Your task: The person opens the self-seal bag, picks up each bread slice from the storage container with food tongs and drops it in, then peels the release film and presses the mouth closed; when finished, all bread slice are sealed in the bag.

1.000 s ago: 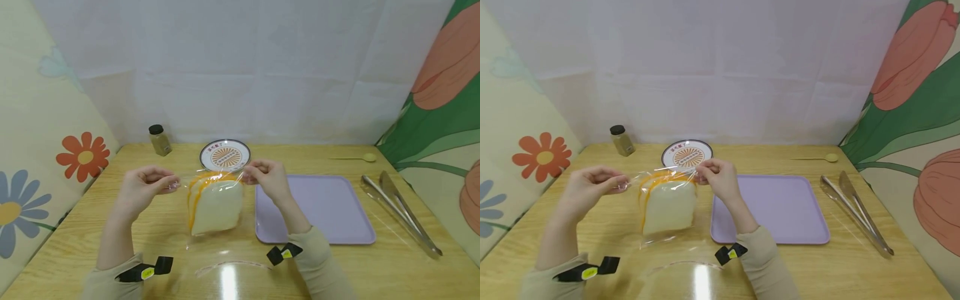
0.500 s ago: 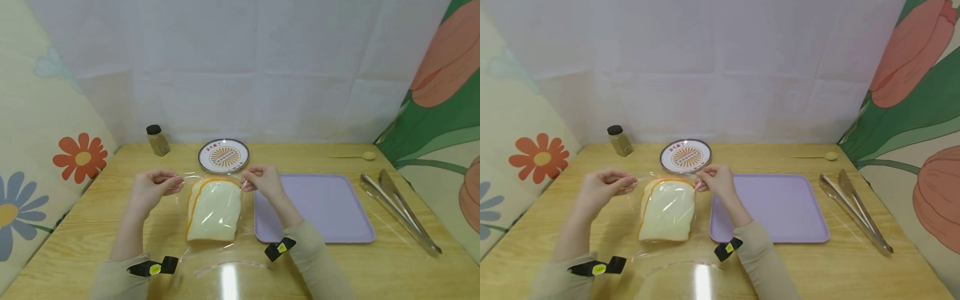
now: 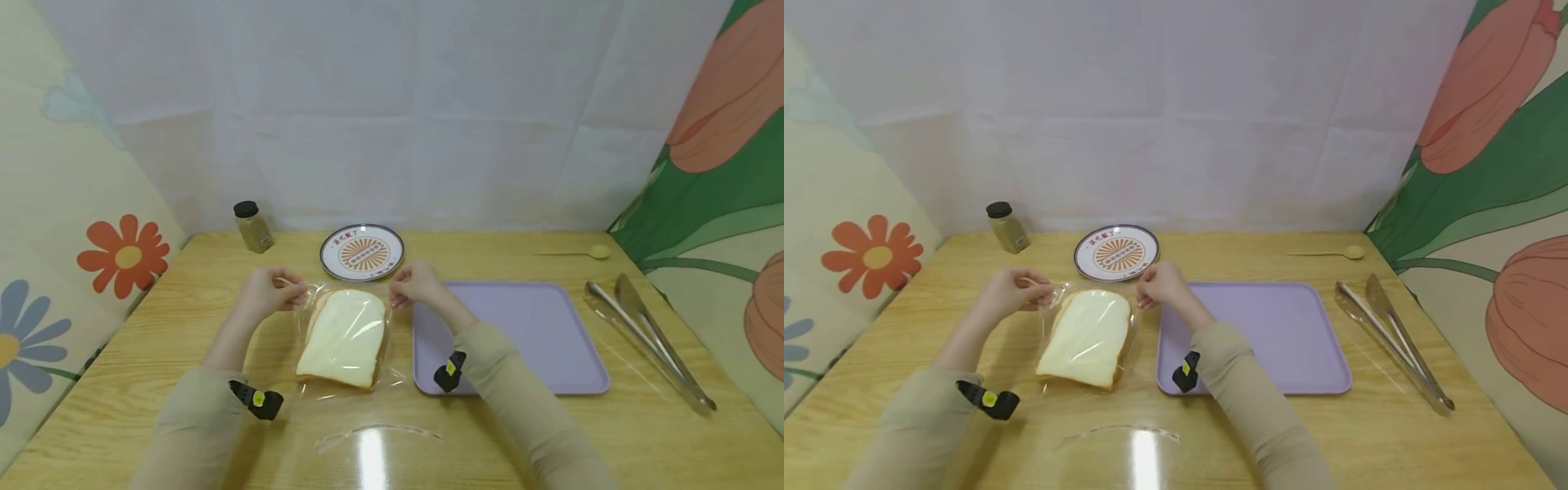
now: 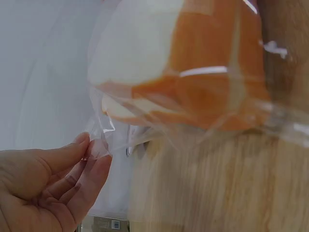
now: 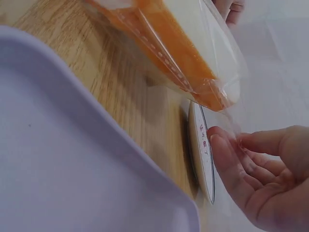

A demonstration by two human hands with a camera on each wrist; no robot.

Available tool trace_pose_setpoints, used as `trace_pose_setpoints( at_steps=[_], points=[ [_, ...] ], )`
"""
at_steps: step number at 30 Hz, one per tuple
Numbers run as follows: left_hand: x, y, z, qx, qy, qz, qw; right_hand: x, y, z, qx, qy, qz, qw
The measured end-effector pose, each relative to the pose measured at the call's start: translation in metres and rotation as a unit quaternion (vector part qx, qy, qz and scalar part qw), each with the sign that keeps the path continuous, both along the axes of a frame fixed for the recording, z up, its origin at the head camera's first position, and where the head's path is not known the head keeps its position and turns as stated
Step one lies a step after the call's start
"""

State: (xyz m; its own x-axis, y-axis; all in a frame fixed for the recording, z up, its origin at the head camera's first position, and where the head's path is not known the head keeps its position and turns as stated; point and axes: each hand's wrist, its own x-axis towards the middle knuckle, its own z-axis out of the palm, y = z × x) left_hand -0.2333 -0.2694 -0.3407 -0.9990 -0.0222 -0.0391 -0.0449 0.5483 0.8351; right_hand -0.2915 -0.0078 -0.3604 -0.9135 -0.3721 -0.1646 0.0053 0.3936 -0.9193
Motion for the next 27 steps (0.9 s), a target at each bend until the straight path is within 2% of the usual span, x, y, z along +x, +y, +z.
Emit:
trace_pose_setpoints(
  at_steps=[8, 12, 18, 20, 24, 25, 27],
  points=[
    [-0.011, -0.001, -0.014, -0.025, -0.011, -0.026, 0.9993, -0.002, -0.005, -0.015, 0.073, 0.041, 0.037, 0.9958],
    [-0.014, -0.001, -0.016, -0.025, -0.027, -0.026, 0.999, -0.002, -0.008, -0.019, 0.113, 0.074, 0.041, 0.99],
    [-0.017, -0.001, -0.014, -0.041, -0.025, -0.032, 0.9983, -0.009, -0.008, -0.027, 0.148, 0.11, 0.033, 0.9822],
    [-0.018, -0.001, -0.013, -0.031, -0.03, -0.029, 0.9986, -0.038, -0.007, -0.063, 0.141, 0.124, 0.039, 0.9815],
    [-0.02, -0.001, -0.013, -0.028, -0.036, -0.018, 0.9988, -0.113, -0.005, -0.157, 0.09, 0.123, 0.062, 0.9863],
    [-0.02, -0.001, -0.014, -0.036, -0.033, -0.015, 0.9987, -0.13, -0.004, -0.179, 0.077, 0.107, 0.065, 0.989],
    [-0.022, -0.002, -0.014, -0.056, -0.024, -0.008, 0.9981, -0.136, 0.002, -0.186, 0.064, 0.099, 0.068, 0.9906]
  ],
)
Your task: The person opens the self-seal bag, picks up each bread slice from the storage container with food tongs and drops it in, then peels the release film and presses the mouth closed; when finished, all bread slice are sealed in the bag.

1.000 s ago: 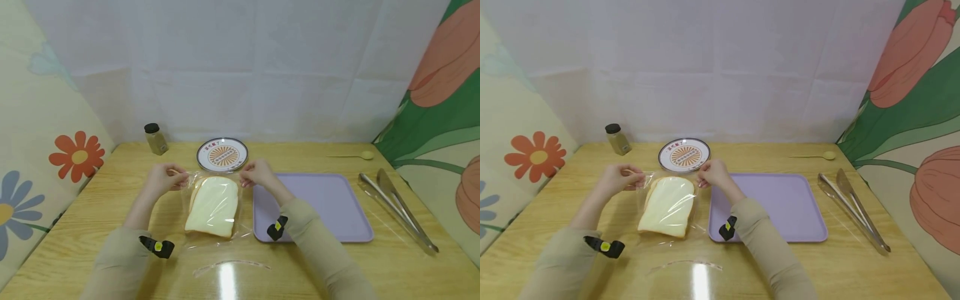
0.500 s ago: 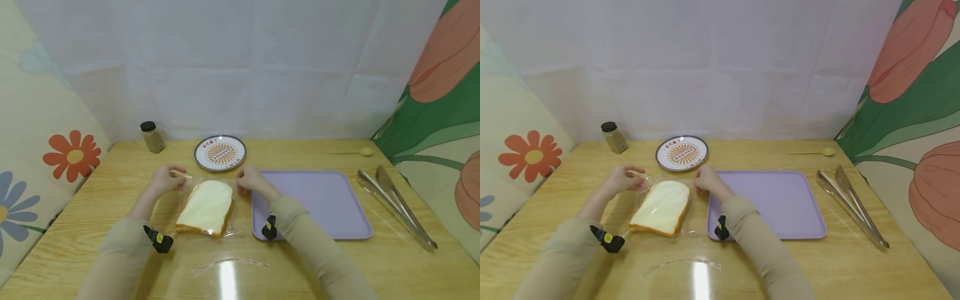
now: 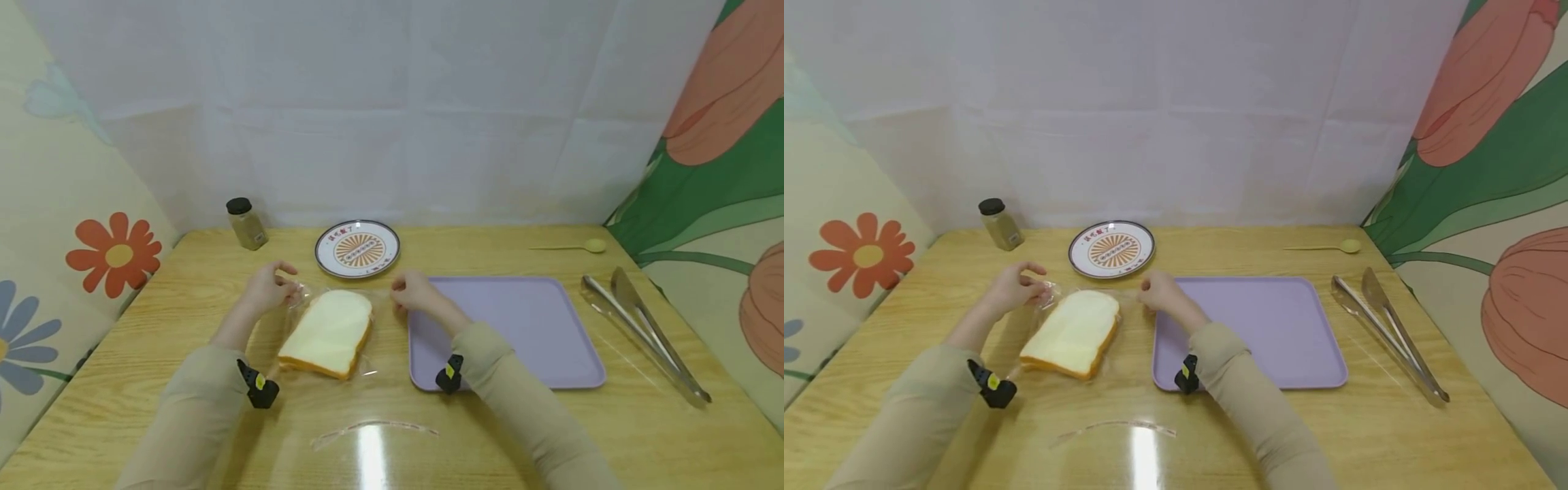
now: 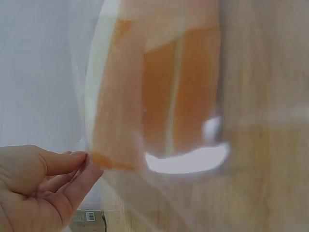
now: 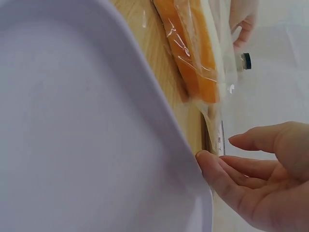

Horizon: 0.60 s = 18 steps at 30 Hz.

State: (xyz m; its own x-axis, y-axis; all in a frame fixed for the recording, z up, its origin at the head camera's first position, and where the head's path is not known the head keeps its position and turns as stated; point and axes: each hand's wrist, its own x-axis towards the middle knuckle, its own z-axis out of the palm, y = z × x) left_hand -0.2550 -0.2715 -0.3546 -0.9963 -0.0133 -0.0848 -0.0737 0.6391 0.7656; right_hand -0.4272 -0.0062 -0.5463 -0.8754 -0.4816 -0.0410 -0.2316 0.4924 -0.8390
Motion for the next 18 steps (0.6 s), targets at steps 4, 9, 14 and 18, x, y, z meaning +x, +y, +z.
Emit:
trace_pose_setpoints(
  at_steps=[4, 9, 14, 18],
  points=[
    [-0.003, -0.003, 0.001, -0.04, 0.019, -0.002, 0.999, 0.054, 0.016, 0.071, 0.02, -0.034, -0.015, 0.9991],
    [-0.003, -0.004, 0.015, -0.141, -0.019, -0.045, 0.9888, 0.108, 0.036, 0.145, 0.005, -0.026, -0.015, 0.9995],
    [0.001, 0.003, 0.033, -0.21, -0.071, -0.08, 0.9718, 0.138, 0.057, 0.181, 0.056, 0.017, -0.031, 0.9978],
    [0.012, 0.012, 0.046, -0.263, -0.081, -0.089, 0.9573, 0.133, 0.078, 0.174, 0.071, 0.06, -0.024, 0.9954]
  ],
)
